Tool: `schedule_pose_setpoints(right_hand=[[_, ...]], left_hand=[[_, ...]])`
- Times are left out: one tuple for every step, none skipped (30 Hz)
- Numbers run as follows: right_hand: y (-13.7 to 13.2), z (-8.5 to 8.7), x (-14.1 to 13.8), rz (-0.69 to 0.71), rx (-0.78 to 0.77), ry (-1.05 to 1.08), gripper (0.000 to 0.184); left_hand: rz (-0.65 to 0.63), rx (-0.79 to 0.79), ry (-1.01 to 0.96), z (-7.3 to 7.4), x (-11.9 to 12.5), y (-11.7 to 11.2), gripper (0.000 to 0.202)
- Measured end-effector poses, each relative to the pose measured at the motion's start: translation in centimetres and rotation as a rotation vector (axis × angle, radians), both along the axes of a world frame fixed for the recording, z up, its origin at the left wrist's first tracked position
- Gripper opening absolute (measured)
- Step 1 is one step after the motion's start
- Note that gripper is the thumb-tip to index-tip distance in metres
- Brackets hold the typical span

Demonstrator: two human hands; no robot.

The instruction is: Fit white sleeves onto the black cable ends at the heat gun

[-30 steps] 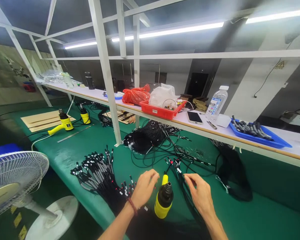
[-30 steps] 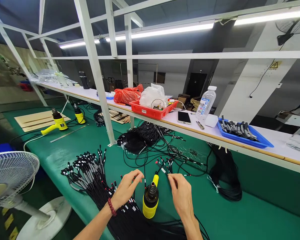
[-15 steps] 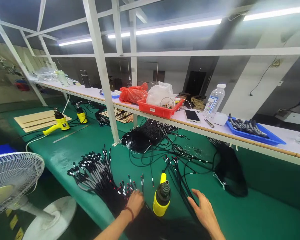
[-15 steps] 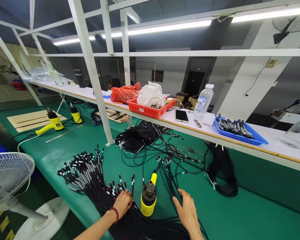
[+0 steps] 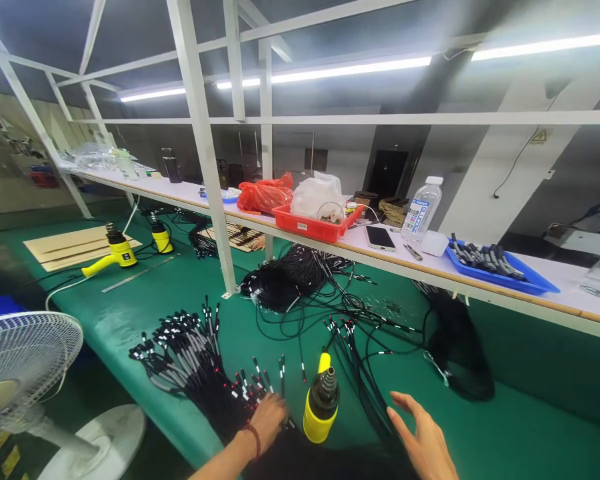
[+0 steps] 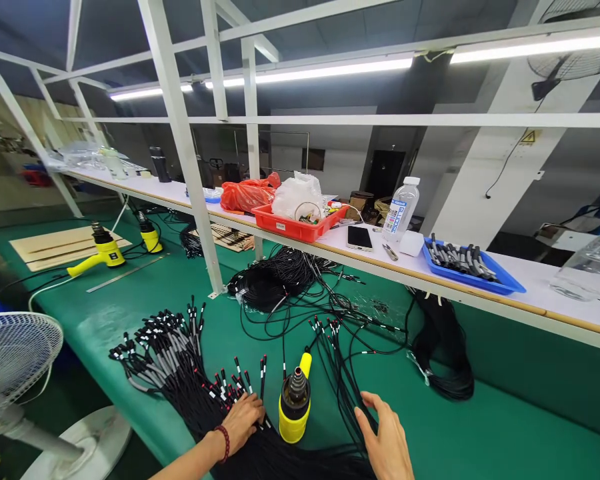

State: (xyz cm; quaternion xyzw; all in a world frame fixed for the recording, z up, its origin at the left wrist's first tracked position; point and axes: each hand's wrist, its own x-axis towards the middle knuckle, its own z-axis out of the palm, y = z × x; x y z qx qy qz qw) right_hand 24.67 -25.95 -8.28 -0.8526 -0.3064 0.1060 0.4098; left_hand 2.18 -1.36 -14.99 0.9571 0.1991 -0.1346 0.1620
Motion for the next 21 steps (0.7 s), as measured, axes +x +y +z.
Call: schedule_pose_setpoints(right_hand=[[-0.1, 0.1, -0.1, 0.003, -0.003, 0.002, 0.044], [-0.2, 0.3, -0.1, 0.007, -0.006, 0.002, 0.044], [-0.3, 0.4, -0.1, 0.010, -0.009, 0.001, 0.045], [-0.5, 0.6, 0.0, 0.012, -0.013, -0.001, 0.045], [-0.7, 0.8, 0.0, 0.013, -0.019, -0.005, 0.046], [-0.9, 1.0, 0.1, 0.012, -0.025, -0.011, 0.047], [-1.1, 1.3, 0.2, 0.014, -0.034, -0.016, 0.047], [-1.4, 1.7, 0.2, 0.018, -0.044, -0.024, 0.048], [-1.6, 2.2, 0.3, 0.021, -0.050, -0.035, 0.048], [-1.8, 2.8, 0.3, 0.028, -0.056, -0.046, 0.048], [-2.0, 3.5, 0.2, 0.036, -0.060, -0.055, 0.048], [-2.1, 4.4, 0.1, 0.046, -0.059, -0.065, 0.048], [-2.1, 5.4, -0.1, 0.059, -0.051, -0.077, 0.048], [-1.9, 6.4, -0.5, 0.079, -0.036, -0.090, 0.047], [-1.7, 7.5, -1.0, 0.111, -0.012, -0.104, 0.045], [-1.4, 8.6, -1.6, 0.159, 0.019, -0.120, 0.041], [-0.9, 9.7, -2.4, 0.219, 0.052, -0.138, 0.037], [-0.4, 10.6, -3.3, 0.307, 0.075, -0.149, 0.033], [0.2, 11.4, -4.3, 0.397, 0.100, -0.160, 0.030], [0.8, 12.0, -5.2, 0.489, 0.110, -0.164, 0.028], [1.4, 12.4, -6.2, 0.562, 0.097, -0.156, 0.029]], left_hand=[[-0.008, 0.011, -0.002, 0.2, -0.1, -0.1, 0.028], [-0.014, 0.026, -0.005, 0.5, -0.2, -0.2, 0.030], [-0.019, 0.042, -0.009, 0.8, -0.4, -0.2, 0.031], [-0.026, 0.058, -0.010, 1.3, -0.5, -0.1, 0.028], [-0.035, 0.072, -0.007, 1.8, -0.7, 0.1, 0.024], [-0.046, 0.082, -0.002, 2.5, -1.0, 0.4, 0.019], [-0.058, 0.090, 0.006, 3.3, -1.2, 0.8, 0.014], [-0.070, 0.097, 0.014, 4.2, -1.5, 1.3, 0.009], [-0.079, 0.104, 0.021, 5.3, -1.8, 1.8, 0.007], [-0.086, 0.112, 0.025, 6.4, -2.1, 2.2, 0.007], [-0.091, 0.120, 0.025, 7.7, -2.4, 2.5, 0.009], [-0.095, 0.127, 0.020, 9.1, -2.6, 2.6, 0.011], [-0.104, 0.133, 0.011, 10.7, -2.9, 2.5, 0.012], [-0.116, 0.137, -0.003, 12.3, -3.0, 2.2, 0.013], [-0.137, 0.139, -0.019, 14.0, -3.1, 1.6, 0.013], [-0.187, 0.143, -0.048, 15.6, -3.0, 0.7, 0.014], [-0.229, 0.145, -0.087, 17.2, -2.8, -0.4, 0.014], [-0.262, 0.151, -0.123, 18.7, -2.5, -1.6, 0.015], [-0.284, 0.155, -0.162, 19.9, -2.2, -2.8, 0.015], [-0.293, 0.153, -0.205, 21.0, -1.8, -4.0, 0.014], [-0.297, 0.149, -0.249, 21.8, -1.3, -5.1, 0.013]])
